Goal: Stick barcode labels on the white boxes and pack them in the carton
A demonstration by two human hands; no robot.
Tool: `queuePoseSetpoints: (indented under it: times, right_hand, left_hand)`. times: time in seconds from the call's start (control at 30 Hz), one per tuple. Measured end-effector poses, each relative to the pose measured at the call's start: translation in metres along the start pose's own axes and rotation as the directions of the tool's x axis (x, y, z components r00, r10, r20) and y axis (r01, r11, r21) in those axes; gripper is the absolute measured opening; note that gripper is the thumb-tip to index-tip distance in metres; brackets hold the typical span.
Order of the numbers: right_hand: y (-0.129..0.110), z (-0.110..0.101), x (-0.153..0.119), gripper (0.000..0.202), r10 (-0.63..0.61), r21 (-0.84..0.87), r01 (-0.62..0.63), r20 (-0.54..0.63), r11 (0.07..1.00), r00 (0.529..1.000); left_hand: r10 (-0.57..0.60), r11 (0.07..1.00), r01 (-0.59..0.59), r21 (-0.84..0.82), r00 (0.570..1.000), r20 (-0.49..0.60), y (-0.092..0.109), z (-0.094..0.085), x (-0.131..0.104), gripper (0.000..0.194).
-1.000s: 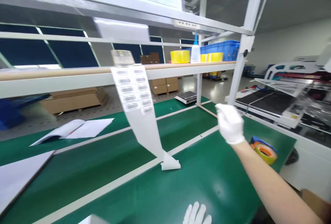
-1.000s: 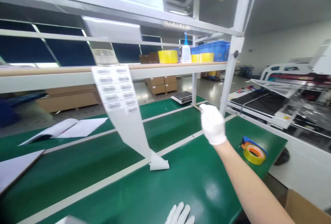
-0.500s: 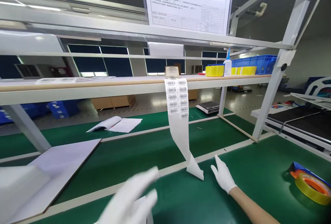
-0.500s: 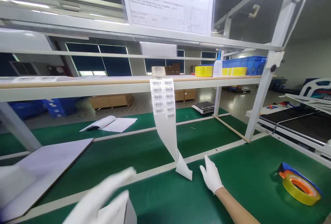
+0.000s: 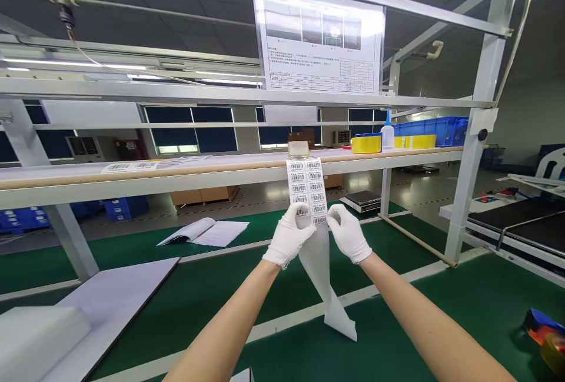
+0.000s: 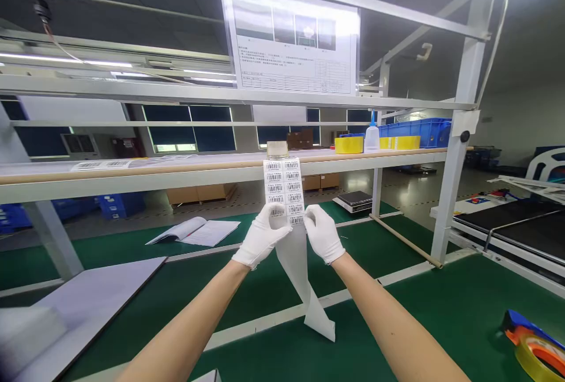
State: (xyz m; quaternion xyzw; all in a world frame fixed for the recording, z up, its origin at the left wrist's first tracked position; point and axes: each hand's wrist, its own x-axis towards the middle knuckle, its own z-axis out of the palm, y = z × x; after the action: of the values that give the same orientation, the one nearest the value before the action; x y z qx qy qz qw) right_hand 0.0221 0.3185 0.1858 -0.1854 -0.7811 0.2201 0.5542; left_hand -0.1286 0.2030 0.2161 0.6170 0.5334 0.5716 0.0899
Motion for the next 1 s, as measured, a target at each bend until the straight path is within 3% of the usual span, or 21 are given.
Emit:
queuePoseSetpoints:
  times: [0.33, 0.47, 0.57, 0.63, 0.7, 0.77, 0.8, 0.83, 0.9, 0.93, 1.0]
  right_hand:
    - [-0.005, -0.011, -0.004, 0.024, -0.27, -0.118, 0.255, -0.129, 0.96, 0.954]
    - [-0.008, -0.011, -0.005, 0.023, -0.312, -0.235, 0.27, -0.167, 0.934, 0.935]
    - [-0.014, -0.011, -0.026, 0.025, -0.316, -0.311, 0.248, -0.19, 0.917, 0.929]
    - [-0.018, -0.015, -0.06, 0.024, -0.319, -0.325, 0.252, -0.172, 0.912, 0.932]
    - [-0.017, -0.028, -0.111, 0.021, -0.269, -0.315, 0.229, -0.087, 0.921, 0.959]
    - [-0.006, -0.052, -0.172, 0.024, -0.034, -0.338, 0.077, 0.13, 0.938, 0.991]
    - [0.003, -0.068, -0.203, 0.027, 0.136, -0.369, -0.047, 0.218, 0.928, 0.966]
    - [0.013, -0.084, -0.231, 0.029, 0.291, -0.407, -0.178, 0.236, 0.896, 0.927]
    - [0.032, -0.116, -0.274, 0.036, 0.548, -0.465, -0.393, 0.265, 0.794, 0.793]
    - [0.037, -0.13, -0.289, 0.037, 0.649, -0.477, -0.49, 0.259, 0.73, 0.715]
    - [0.036, -0.148, -0.302, 0.036, 0.774, -0.461, -0.631, 0.256, 0.624, 0.578]
  left_hand:
    - [-0.045, 0.997, 0.046, 0.058, 0.999, -0.016, 0.01, -0.004, 0.006, 0.033]
    - [-0.068, 0.993, 0.067, 0.093, 0.998, 0.003, 0.018, -0.001, 0.007, 0.035]
    - [-0.101, 0.989, 0.094, 0.115, 0.993, 0.057, 0.025, -0.007, 0.001, 0.053]
    - [-0.142, 0.984, 0.13, 0.122, 0.985, 0.096, 0.025, -0.026, -0.015, 0.075]
    - [-0.207, 0.964, 0.189, 0.186, 0.974, 0.086, 0.016, -0.062, -0.046, 0.086]
    - [-0.308, 0.894, 0.284, 0.346, 0.951, 0.016, 0.001, -0.111, -0.097, 0.082]
    - [-0.365, 0.827, 0.346, 0.444, 0.93, -0.046, -0.009, -0.136, -0.128, 0.077]
    - [-0.457, 0.759, 0.444, 0.476, 0.884, -0.096, -0.018, -0.16, -0.162, 0.079]
    - [-0.683, 0.631, 0.702, 0.329, 0.704, -0.192, -0.032, -0.194, -0.229, 0.092]
    - [-0.775, 0.579, 0.796, 0.179, 0.605, -0.183, -0.037, -0.202, -0.258, 0.095]
    - [-0.858, 0.514, 0.842, -0.165, 0.507, -0.084, -0.04, -0.197, -0.3, 0.085]
